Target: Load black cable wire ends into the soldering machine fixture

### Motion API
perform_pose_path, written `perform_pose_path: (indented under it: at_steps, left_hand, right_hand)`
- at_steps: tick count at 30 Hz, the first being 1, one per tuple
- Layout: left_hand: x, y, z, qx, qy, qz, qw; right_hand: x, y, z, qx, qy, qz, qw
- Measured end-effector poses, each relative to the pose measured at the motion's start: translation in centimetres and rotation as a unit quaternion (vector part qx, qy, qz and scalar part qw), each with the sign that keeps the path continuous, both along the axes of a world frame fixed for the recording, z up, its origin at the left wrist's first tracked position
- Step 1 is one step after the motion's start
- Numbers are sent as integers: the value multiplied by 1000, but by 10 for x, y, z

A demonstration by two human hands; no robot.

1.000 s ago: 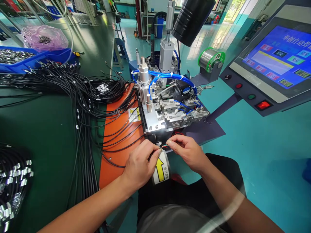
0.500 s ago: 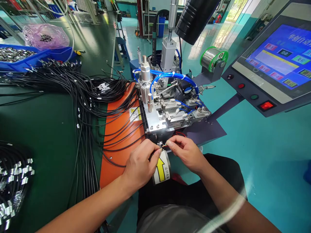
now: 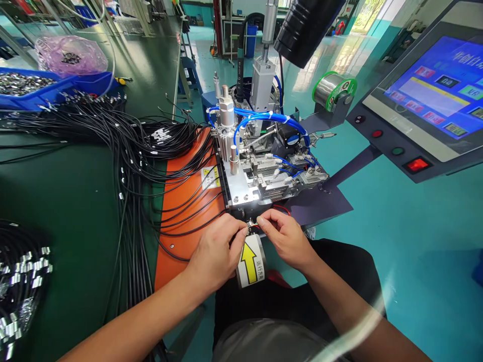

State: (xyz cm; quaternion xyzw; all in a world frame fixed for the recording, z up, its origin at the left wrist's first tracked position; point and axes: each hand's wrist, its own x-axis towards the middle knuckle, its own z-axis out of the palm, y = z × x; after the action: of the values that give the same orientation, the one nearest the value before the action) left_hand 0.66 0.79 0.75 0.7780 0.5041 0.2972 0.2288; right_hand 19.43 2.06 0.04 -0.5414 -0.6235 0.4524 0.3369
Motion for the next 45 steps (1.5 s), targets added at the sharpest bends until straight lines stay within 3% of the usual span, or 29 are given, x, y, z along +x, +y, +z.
perform_pose_path:
  at_steps: [6, 19, 45]
  left_hand:
    - [-3, 2, 8, -9, 24, 0, 1000]
    - [-8, 4, -7, 24, 58, -11, 998]
    - [-8, -1, -8, 51, 134, -21, 989]
  right_hand:
    - [-5, 1, -7, 7, -10, -17, 1000]
    - [-10, 3, -19, 39, -63, -39, 996]
    - [-12, 3, -25, 31, -47, -49, 997]
